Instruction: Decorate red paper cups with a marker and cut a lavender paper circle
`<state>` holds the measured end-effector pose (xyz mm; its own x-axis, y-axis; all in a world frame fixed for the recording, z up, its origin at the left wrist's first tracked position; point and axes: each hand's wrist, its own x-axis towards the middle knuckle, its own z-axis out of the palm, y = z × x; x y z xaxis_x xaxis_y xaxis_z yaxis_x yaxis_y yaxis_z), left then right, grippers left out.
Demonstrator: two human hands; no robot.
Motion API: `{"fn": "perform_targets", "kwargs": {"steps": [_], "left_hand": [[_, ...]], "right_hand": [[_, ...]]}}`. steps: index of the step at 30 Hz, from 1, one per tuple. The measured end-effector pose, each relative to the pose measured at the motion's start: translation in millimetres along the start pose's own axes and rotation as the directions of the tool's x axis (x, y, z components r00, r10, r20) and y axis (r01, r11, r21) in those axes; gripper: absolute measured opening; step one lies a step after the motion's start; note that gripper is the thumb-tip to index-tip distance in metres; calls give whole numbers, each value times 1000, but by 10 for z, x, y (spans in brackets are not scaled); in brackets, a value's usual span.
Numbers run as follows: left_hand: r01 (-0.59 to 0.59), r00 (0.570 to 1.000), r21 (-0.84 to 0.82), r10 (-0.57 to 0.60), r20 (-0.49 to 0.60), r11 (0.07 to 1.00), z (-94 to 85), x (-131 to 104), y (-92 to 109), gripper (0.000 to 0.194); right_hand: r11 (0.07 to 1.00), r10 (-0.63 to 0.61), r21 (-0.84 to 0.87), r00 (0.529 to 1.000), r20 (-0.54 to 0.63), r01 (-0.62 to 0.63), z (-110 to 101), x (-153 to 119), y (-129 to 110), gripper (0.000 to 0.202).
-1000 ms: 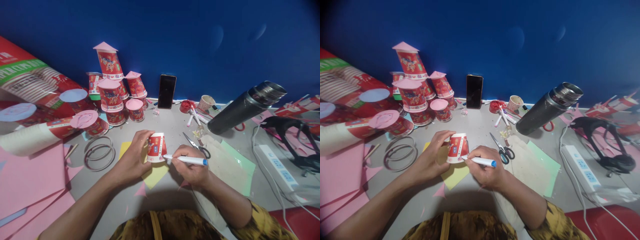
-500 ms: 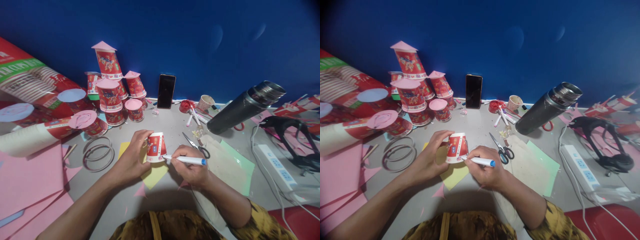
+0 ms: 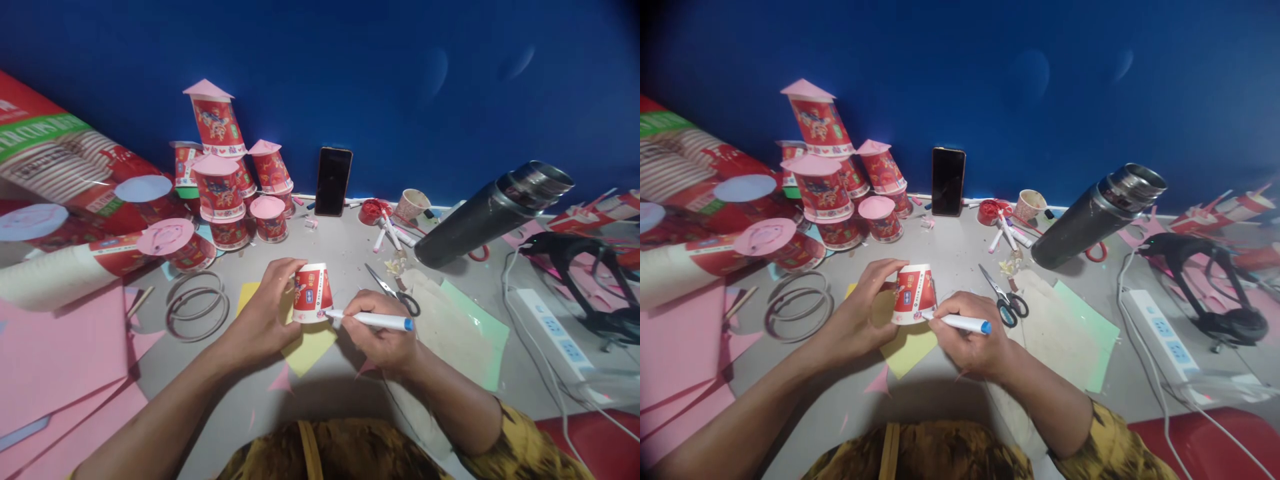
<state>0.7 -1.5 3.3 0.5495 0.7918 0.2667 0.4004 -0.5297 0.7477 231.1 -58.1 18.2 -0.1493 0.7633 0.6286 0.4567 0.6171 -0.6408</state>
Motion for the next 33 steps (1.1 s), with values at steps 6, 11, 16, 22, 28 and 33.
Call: {"fn": "perform_targets", "kwargs": {"steps": [6,11,16,22,28,33], "left_hand": [[4,1000,-3,-4,-1,1000,-2,1,1,85],[17,1000,-9,-17,0,1000,-1,7,-1,84],[24,1000,-10,-24,-3,1000,-9,10,5,83],[3,1000,-13,-3,0,1000,-15,7,6,82],[11,1000,-2,-11,1,1000,-2,0,-9,82],[14,1000,7,-14,9,1000,3,0,-12,81]], "right_hand": [[1000,4,-4,1000,13,-4,-4,4,0,10],[1000,8,10,1000,14,-8,-6,6,-4,10],[1000,4,1,999,37,-4,-14,13,-12,11],[1000,15,6,1000,26,-15,-15,13,-16,10],[1000,0,20,998,57,-1,3,4,-8,11],[1000,16,11,999,47,-17,10,1,-8,12]]}}
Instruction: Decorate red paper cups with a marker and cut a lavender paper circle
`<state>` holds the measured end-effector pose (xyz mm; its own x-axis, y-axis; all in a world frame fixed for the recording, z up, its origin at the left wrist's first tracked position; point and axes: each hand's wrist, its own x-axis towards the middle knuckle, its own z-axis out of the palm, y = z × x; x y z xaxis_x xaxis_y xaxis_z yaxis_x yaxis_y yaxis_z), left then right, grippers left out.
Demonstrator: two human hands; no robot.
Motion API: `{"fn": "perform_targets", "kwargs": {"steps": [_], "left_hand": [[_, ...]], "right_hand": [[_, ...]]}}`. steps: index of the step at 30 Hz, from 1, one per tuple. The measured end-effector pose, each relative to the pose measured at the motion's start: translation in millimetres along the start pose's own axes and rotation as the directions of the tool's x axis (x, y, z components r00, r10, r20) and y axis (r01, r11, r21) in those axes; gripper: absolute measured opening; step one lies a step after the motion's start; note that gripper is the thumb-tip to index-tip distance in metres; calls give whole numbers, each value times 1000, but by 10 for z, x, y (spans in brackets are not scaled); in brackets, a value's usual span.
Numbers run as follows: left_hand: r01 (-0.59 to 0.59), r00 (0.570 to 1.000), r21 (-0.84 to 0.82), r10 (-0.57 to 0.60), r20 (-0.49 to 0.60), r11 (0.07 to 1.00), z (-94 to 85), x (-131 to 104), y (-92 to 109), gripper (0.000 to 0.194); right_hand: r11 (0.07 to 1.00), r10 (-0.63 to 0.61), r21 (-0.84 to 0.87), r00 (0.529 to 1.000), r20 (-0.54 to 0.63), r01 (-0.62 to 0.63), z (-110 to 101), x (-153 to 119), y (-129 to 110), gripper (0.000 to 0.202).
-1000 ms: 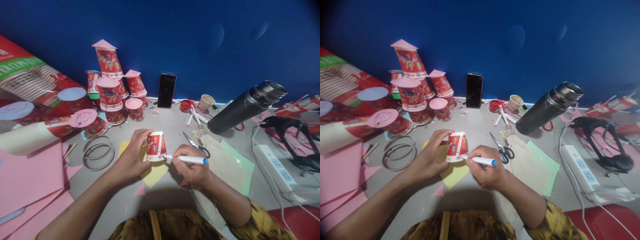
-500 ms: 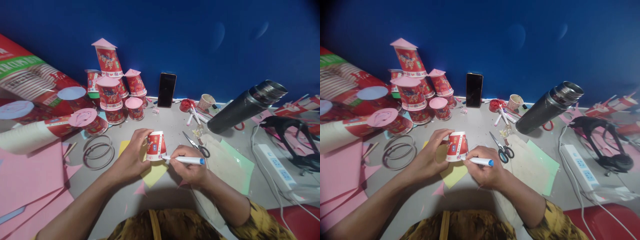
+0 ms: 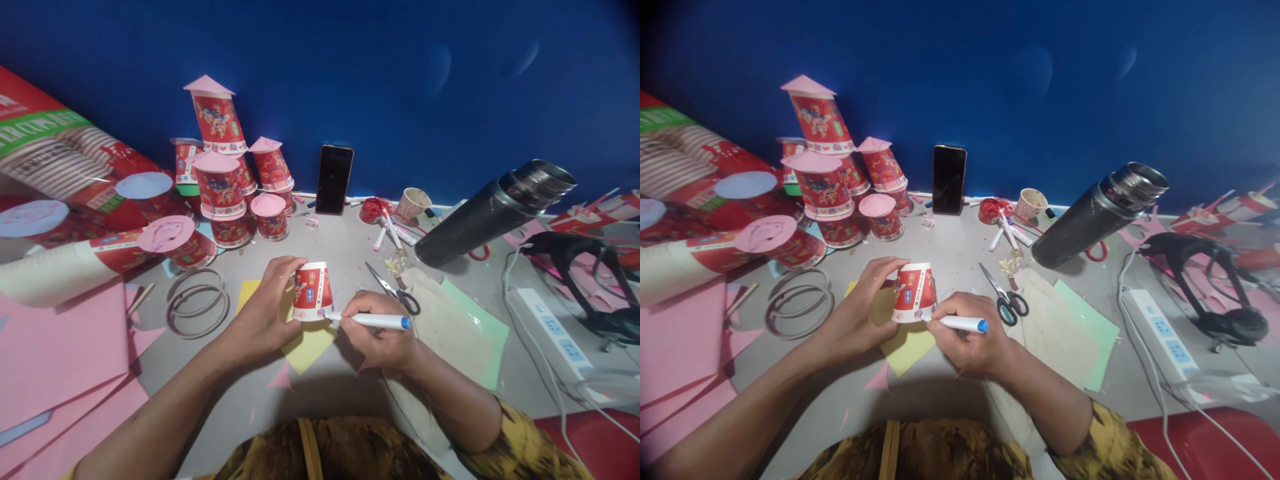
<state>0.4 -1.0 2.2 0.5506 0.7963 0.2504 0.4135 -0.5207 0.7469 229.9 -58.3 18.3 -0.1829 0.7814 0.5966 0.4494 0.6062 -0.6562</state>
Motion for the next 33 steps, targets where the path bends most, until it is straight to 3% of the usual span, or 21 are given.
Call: {"fn": "perform_targets", "kwargs": {"steps": [21,33], "left_hand": [[4,1000,22,-3,-19,1000,7,13,27,81],[5,1000,9,-5,-20,1000,21,12,16,78]], "right_hand": [[1000,14,-2,999,48,-14,17,-18,16,13],[1000,5,14,1000,-10,-5,7,-7,17,11]]}}
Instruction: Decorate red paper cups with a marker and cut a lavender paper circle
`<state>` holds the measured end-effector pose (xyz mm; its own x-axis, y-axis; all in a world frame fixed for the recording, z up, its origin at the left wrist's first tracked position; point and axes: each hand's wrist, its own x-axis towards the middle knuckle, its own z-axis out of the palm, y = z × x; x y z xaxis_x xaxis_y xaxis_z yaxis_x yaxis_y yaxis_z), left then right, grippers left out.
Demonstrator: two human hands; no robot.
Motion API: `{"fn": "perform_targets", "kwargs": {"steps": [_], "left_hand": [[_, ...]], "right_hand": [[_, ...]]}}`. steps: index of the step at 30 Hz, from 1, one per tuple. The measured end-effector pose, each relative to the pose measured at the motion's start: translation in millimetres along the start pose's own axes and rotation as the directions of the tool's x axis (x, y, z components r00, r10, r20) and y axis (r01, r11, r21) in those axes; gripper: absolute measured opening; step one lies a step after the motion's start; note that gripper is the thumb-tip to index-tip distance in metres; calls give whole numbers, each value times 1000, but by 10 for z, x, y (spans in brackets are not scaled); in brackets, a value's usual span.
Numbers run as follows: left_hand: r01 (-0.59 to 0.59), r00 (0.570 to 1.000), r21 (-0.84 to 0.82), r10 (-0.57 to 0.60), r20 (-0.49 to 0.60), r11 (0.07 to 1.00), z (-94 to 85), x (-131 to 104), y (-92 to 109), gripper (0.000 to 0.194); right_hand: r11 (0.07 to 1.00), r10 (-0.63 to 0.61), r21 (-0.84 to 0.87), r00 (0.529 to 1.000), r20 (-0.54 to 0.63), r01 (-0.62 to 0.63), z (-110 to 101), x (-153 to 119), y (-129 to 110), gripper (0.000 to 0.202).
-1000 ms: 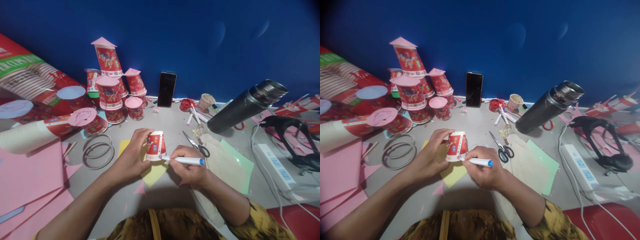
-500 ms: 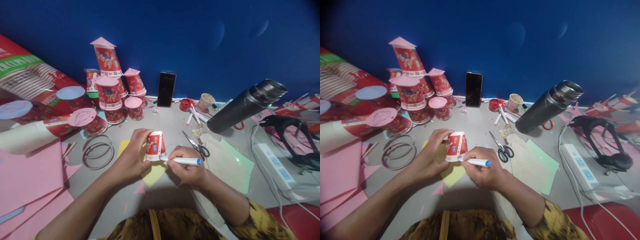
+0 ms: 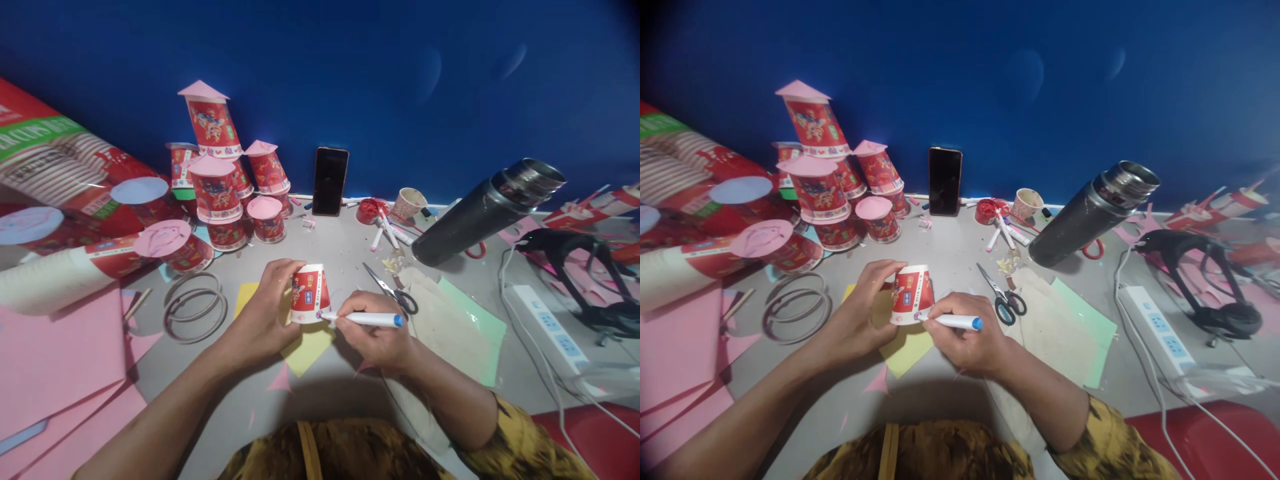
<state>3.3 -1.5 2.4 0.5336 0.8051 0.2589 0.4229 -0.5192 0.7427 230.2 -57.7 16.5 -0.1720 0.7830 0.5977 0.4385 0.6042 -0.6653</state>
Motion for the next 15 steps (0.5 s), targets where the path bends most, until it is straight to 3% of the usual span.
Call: {"fn": "perform_targets", "kwargs": {"steps": [5,15], "left_hand": [[37,999,-47,-37,-6,998,-12,-6,2,81],[129,990,-179,-137,-30,975,-61,-20,2,85]], "right_hand": [[999,37,-22,996,-82,-39,-53,28,-23,10],[996,-41,-81,987,-158,28,-70,-18,66,14]]}}
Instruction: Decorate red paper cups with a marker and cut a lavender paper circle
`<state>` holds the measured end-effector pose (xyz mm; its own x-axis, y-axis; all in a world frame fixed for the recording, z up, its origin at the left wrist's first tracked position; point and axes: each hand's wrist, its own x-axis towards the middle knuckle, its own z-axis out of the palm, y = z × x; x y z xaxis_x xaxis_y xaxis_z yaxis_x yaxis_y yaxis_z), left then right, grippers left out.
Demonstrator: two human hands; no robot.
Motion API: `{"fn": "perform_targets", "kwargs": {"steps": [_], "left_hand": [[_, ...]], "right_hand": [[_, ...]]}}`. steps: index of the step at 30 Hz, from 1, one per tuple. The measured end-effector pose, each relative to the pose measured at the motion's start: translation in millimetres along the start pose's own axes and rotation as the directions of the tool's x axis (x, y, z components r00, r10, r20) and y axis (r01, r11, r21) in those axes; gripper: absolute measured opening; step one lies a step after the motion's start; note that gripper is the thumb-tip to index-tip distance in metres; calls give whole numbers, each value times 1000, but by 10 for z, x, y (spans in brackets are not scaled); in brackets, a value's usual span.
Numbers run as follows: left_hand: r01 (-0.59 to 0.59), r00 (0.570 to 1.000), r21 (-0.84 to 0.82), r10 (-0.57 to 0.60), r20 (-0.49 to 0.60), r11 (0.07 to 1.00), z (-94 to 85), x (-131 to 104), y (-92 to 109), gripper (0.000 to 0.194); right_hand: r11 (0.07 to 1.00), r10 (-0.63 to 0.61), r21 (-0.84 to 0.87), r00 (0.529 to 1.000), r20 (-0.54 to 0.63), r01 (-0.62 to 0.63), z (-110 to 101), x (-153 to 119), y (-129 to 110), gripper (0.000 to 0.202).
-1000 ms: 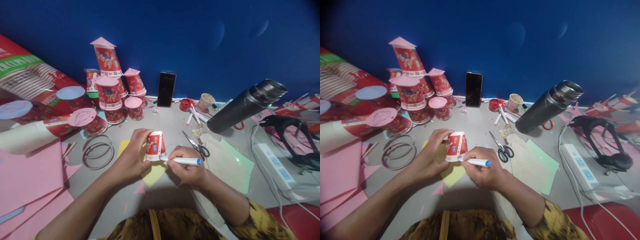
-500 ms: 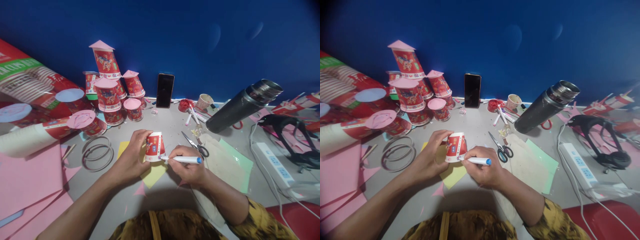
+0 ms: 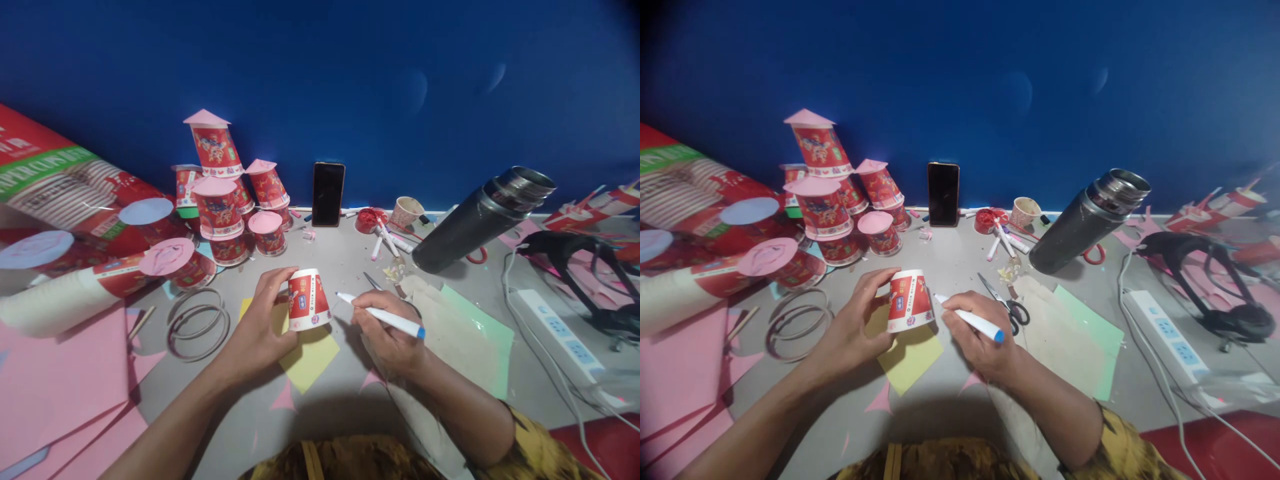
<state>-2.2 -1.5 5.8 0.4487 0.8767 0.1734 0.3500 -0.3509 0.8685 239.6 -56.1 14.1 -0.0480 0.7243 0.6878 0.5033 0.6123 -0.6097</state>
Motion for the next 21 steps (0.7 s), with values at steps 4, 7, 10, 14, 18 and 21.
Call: {"fn": "perform_targets", "kwargs": {"steps": [4,7,10,14,18,21], "left_hand": [[-6,999,0,6,-33,1000,4,-5,-23,84],[-11,1000,7,11,-24,1000,13,-1,-15,81],[-14,1000,25,14,-6,1000,29,7,-1,79],[-9,1000,29,8,12,1000,43,7,7,77],[37,999,-14,-37,29,999,40,-13,5,83],[105,994,-75,-104,26,992,39,-19,8,92]], "right_hand": [[998,-67,-13,996,61,68,21,4,11,16],[994,-111,-13,989,99,113,83,-17,62,16],[985,-162,-42,978,134,169,139,-55,124,17],[980,-170,-72,970,175,185,159,-92,153,18],[981,-155,-89,973,172,172,151,-79,136,19],[989,-117,-80,988,104,125,137,-35,106,20]]}}
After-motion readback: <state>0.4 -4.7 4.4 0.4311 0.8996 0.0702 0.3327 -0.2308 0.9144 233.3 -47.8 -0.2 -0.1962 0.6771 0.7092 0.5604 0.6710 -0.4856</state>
